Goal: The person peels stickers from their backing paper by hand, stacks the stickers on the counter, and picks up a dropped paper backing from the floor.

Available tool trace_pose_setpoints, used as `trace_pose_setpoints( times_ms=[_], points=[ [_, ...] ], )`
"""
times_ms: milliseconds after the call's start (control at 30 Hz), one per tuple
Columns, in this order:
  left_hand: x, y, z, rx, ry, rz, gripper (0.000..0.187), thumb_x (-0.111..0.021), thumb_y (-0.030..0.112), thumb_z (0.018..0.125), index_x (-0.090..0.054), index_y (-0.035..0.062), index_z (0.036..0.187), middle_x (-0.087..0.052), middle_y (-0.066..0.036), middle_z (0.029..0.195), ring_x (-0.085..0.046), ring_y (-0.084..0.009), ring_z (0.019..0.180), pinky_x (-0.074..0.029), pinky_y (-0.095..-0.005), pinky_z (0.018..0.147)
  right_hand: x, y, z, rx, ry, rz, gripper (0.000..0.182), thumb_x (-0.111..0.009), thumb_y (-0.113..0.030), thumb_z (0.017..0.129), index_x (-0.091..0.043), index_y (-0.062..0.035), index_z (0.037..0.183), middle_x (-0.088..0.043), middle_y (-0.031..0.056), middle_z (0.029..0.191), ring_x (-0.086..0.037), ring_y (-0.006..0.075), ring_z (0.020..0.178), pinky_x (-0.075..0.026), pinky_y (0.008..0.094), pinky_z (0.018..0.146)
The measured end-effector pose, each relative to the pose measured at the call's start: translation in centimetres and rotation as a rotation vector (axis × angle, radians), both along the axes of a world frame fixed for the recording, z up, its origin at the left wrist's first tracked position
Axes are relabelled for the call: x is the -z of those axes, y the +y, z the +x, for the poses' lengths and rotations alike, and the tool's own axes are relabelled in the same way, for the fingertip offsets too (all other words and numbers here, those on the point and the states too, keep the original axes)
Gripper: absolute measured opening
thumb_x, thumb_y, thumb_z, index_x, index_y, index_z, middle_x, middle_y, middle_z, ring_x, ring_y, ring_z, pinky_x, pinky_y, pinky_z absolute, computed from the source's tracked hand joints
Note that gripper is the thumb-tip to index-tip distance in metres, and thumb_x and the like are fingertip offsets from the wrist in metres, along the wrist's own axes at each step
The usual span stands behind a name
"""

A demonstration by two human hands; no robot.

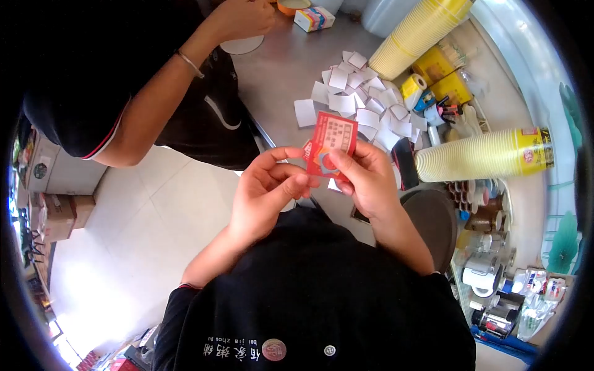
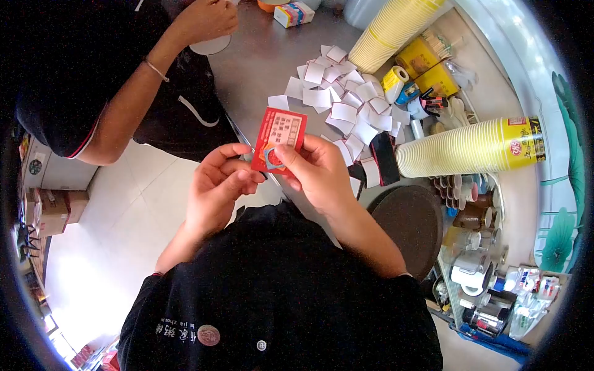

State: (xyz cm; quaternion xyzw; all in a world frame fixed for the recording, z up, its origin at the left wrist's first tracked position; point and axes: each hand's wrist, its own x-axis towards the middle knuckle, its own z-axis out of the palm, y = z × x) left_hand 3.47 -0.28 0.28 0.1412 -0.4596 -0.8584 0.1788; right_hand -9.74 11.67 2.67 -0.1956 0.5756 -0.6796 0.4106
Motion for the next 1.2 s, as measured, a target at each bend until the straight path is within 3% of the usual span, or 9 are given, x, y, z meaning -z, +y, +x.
trace_pose_setpoints(
  times_ms=[33,233,833,967,1000,1067,1133,1167,1200],
  points=[
    [-0.3,-0.1,0.1,0.025,0.018,0.146,0.027,-0.058,0.004,0.086,-0.049,-0.0016,0.111,-0.063,-0.009,0.083,-0.058,-0.0108,0.071,-0.046,-0.0204,0.065,-0.1,0.1,0.1,0.005,-0.002,-0.001,0.017,-0.059,-0.016,0.087,-0.061,-0.0006,0.093,-0.058,0.0015,0.071,-0.043,0.0038,0.049,-0.032,0.0181,0.042],
    [-0.2,-0.1,0.4,0.100,0.015,0.183,0.015,-0.057,0.005,0.087,-0.057,-0.0006,0.100,-0.064,-0.010,0.085,-0.059,-0.0103,0.070,-0.047,-0.0212,0.065,-0.8,0.0,0.5,0.038,0.019,-0.065,0.016,-0.059,-0.015,0.087,-0.060,-0.0002,0.094,-0.059,0.0027,0.071,-0.044,0.0039,0.049,-0.032,0.0180,0.042],
    [-0.4,0.4,0.7,-0.006,0.012,0.119,0.006,-0.055,0.004,0.085,-0.057,0.0005,0.090,-0.061,-0.008,0.076,-0.055,-0.0118,0.065,-0.044,-0.0228,0.058,-0.8,0.1,1.3,0.008,0.115,-0.063,0.017,-0.058,-0.017,0.089,-0.061,-0.0014,0.097,-0.059,0.0004,0.072,-0.043,0.0018,0.050,-0.029,0.0171,0.041],
    [-0.1,0.4,0.7,-0.002,0.083,0.059,0.005,-0.056,0.004,0.084,-0.057,0.0001,0.087,-0.060,-0.008,0.074,-0.053,-0.0111,0.062,-0.043,-0.0223,0.056,-0.3,-0.2,1.6,-0.010,0.023,0.008,0.015,-0.061,-0.013,0.086,-0.060,-0.0011,0.095,-0.059,0.0016,0.074,-0.045,0.0023,0.052,-0.032,0.0169,0.042],
    [-0.2,0.5,0.8,-0.026,0.061,0.004,0.005,-0.056,0.004,0.084,-0.057,0.0000,0.085,-0.060,-0.008,0.074,-0.053,-0.0106,0.062,-0.043,-0.0220,0.056,-0.1,-0.5,2.1,0.144,0.297,0.008,0.014,-0.064,-0.010,0.083,-0.060,-0.0007,0.094,-0.059,0.0026,0.076,-0.047,0.0028,0.054,-0.034,0.0169,0.043],
    [-0.4,0.6,0.9,-0.051,0.040,-0.051,0.005,-0.057,0.005,0.083,-0.057,-0.0001,0.084,-0.060,-0.007,0.074,-0.053,-0.0102,0.061,-0.042,-0.0217,0.055,0.0,-0.6,2.4,0.296,0.571,0.006,0.015,-0.066,-0.007,0.080,-0.059,-0.0004,0.092,-0.058,0.0037,0.078,-0.049,0.0033,0.056,-0.036,0.0169,0.045],
    [-0.6,0.8,1.0,-0.069,0.023,-0.098,0.005,-0.059,0.001,0.082,-0.059,-0.0012,0.087,-0.061,-0.004,0.077,-0.055,-0.0074,0.069,-0.045,-0.0199,0.064,-0.1,0.0,2.3,0.057,0.640,-0.209,0.019,-0.069,-0.002,0.075,-0.058,0.0005,0.091,-0.057,0.0060,0.081,-0.053,0.0053,0.060,-0.041,0.0174,0.049],
    [-0.7,1.0,1.0,-0.066,0.022,-0.098,0.005,-0.059,0.001,0.082,-0.059,-0.0012,0.087,-0.061,-0.004,0.077,-0.055,-0.0074,0.069,-0.045,-0.0199,0.064,-0.1,0.3,1.9,-0.054,0.778,-0.206,0.018,-0.068,-0.002,0.075,-0.059,0.0004,0.091,-0.058,0.0063,0.080,-0.057,0.0080,0.064,-0.043,0.0185,0.050],
    [-0.8,1.2,0.9,-0.089,0.010,-0.105,0.006,-0.059,0.001,0.082,-0.059,-0.0014,0.088,-0.061,-0.003,0.077,-0.055,-0.0072,0.069,-0.045,-0.0196,0.064,-0.1,0.2,2.2,-0.057,0.745,-0.216,0.016,-0.067,0.000,0.075,-0.060,0.0007,0.089,-0.059,0.0069,0.082,-0.059,0.0101,0.067,-0.045,0.0194,0.051]
  ],
)
